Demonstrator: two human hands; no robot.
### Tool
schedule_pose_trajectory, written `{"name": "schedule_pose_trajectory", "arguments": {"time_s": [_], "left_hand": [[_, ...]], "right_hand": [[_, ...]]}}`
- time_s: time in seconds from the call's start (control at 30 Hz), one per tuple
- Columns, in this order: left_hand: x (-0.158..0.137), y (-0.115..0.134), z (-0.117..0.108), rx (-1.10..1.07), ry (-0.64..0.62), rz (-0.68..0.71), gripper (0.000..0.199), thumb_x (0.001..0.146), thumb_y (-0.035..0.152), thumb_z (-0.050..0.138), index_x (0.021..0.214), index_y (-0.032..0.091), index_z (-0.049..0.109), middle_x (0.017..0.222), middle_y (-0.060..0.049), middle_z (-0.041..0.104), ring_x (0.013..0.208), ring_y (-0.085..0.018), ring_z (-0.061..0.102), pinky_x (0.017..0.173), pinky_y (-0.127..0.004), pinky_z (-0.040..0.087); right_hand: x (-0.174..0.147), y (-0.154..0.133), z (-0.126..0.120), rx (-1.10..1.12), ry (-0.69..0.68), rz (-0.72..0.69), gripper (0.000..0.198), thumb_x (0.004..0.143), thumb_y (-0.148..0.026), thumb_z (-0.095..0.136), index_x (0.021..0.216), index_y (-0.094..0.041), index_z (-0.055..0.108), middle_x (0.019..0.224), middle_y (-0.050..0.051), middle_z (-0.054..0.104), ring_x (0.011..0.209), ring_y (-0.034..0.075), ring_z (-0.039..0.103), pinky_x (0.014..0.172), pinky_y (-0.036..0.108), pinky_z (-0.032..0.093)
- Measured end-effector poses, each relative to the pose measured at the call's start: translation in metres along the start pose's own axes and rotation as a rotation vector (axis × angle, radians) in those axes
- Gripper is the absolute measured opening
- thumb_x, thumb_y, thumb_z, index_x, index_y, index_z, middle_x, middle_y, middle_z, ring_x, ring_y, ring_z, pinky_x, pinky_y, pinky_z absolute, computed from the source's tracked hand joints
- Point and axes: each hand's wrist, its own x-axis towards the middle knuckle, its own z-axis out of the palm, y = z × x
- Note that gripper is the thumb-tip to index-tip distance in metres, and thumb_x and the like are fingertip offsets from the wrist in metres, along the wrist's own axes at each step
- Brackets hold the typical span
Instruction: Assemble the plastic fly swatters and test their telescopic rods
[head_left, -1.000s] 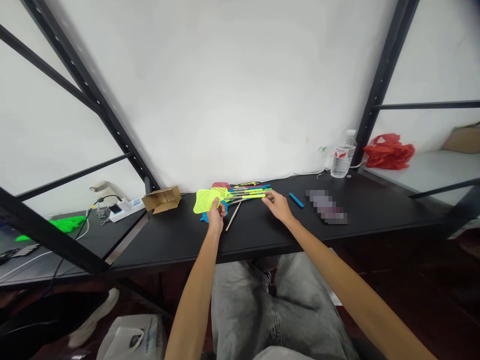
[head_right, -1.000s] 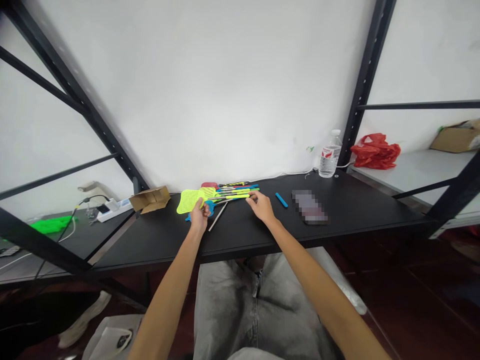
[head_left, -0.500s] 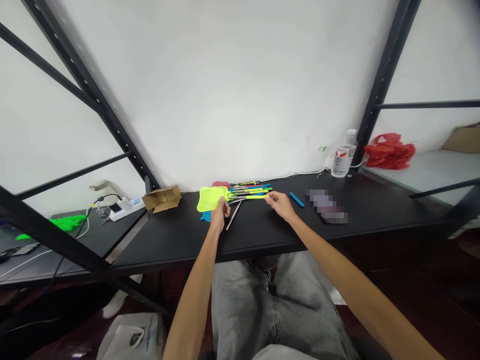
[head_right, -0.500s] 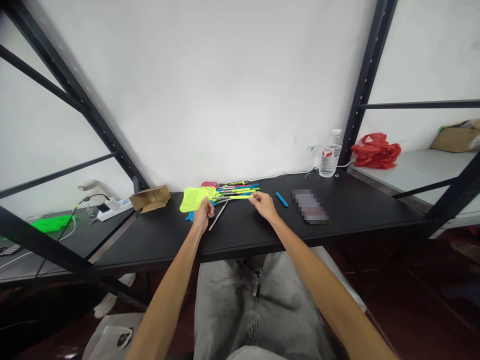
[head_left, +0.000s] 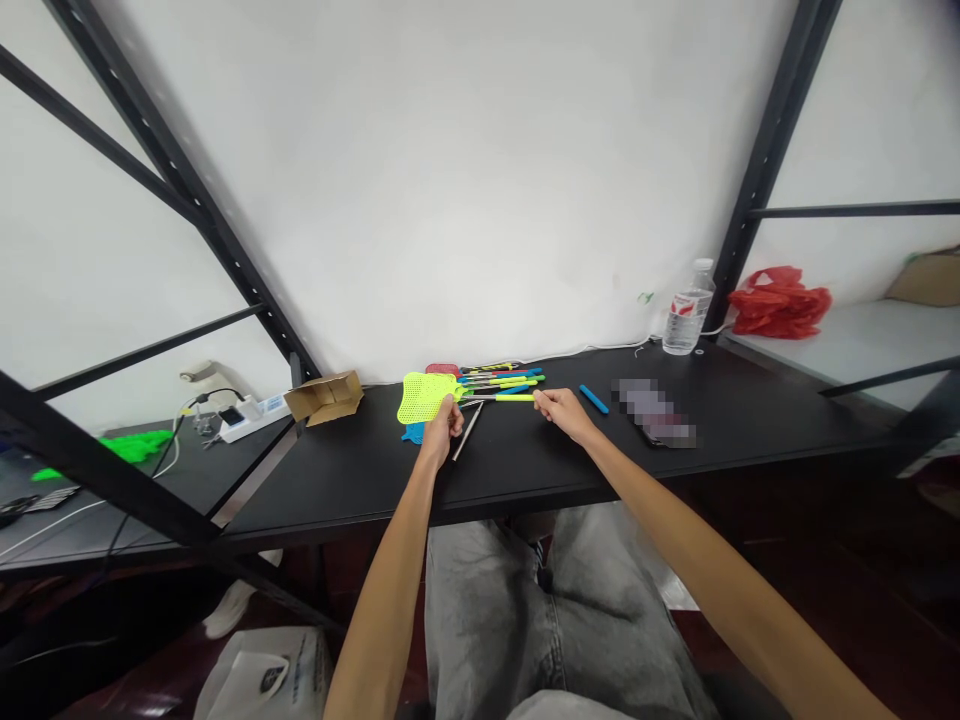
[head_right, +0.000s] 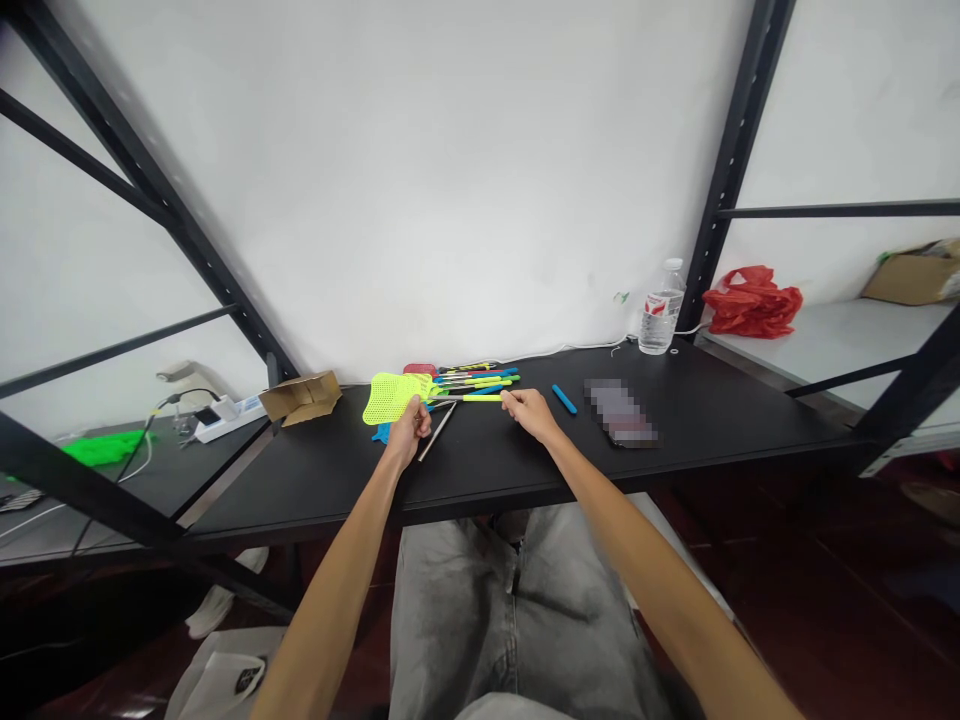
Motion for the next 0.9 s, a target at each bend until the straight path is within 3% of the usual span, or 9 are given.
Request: {"name": "schedule_pose_trajectory", "arguments": {"time_s": [0.13,0.3,0.43,0.57,0.77,0.9], "left_hand": [[0.0,-0.001,0.0,0.031,-0.05,-0.022,0.05,0.082,0.065,0.06,0.067,0.019,0.049,0.048,0.006,0.037,0.043,-0.006,0.031,0.043,-0.02,0.024],[0.001,-0.002,0.0,0.019,-0.052,-0.049,0.049,0.082,0.064,0.061,0.066,0.019,0.049,0.047,0.006,0.037,0.042,-0.006,0.03,0.042,-0.02,0.024],[0.006,-0.003,0.0,-0.057,0.073,-0.041,0.049,0.081,0.061,0.063,0.063,0.019,0.046,0.047,0.007,0.034,0.041,-0.005,0.028,0.041,-0.02,0.023],[0.01,-0.004,-0.005,-0.122,0.14,-0.053,0.048,0.083,0.058,0.061,0.06,0.02,0.045,0.045,0.007,0.032,0.04,-0.005,0.027,0.041,-0.021,0.025],[0.009,-0.004,-0.004,-0.104,0.09,-0.098,0.05,0.083,0.059,0.062,0.058,0.019,0.046,0.044,0.006,0.031,0.039,-0.005,0.025,0.041,-0.021,0.024],[0.004,-0.003,-0.001,-0.062,0.043,-0.07,0.049,0.082,0.059,0.063,0.061,0.019,0.047,0.046,0.006,0.032,0.041,-0.005,0.026,0.042,-0.02,0.023]], "right_hand": [[0.0,0.003,-0.001,0.02,0.01,0.03,0.063,0.086,-0.073,0.042,0.055,-0.02,0.055,0.045,0.001,0.046,0.044,0.013,0.045,0.048,0.027,0.035],[-0.001,0.0,0.0,0.003,0.005,0.044,0.069,0.086,-0.078,0.036,0.059,-0.019,0.06,0.044,0.002,0.048,0.043,0.014,0.048,0.047,0.028,0.037],[-0.001,-0.006,0.005,0.06,-0.029,-0.026,0.057,0.088,-0.069,0.043,0.088,-0.018,0.069,0.064,0.002,0.063,0.048,0.012,0.051,0.051,0.026,0.042],[0.0,-0.007,0.008,0.113,-0.009,-0.062,0.049,0.081,-0.058,0.061,0.112,-0.02,0.063,0.075,0.001,0.065,0.051,0.012,0.052,0.052,0.025,0.045],[0.0,-0.006,0.007,0.102,0.054,-0.09,0.035,0.081,-0.05,0.06,0.092,-0.018,0.067,0.076,0.003,0.064,0.056,0.013,0.052,0.052,0.026,0.045],[0.0,-0.004,0.004,0.086,0.077,-0.065,0.035,0.081,-0.05,0.06,0.089,-0.017,0.069,0.075,0.005,0.067,0.058,0.015,0.054,0.053,0.027,0.044]]}}
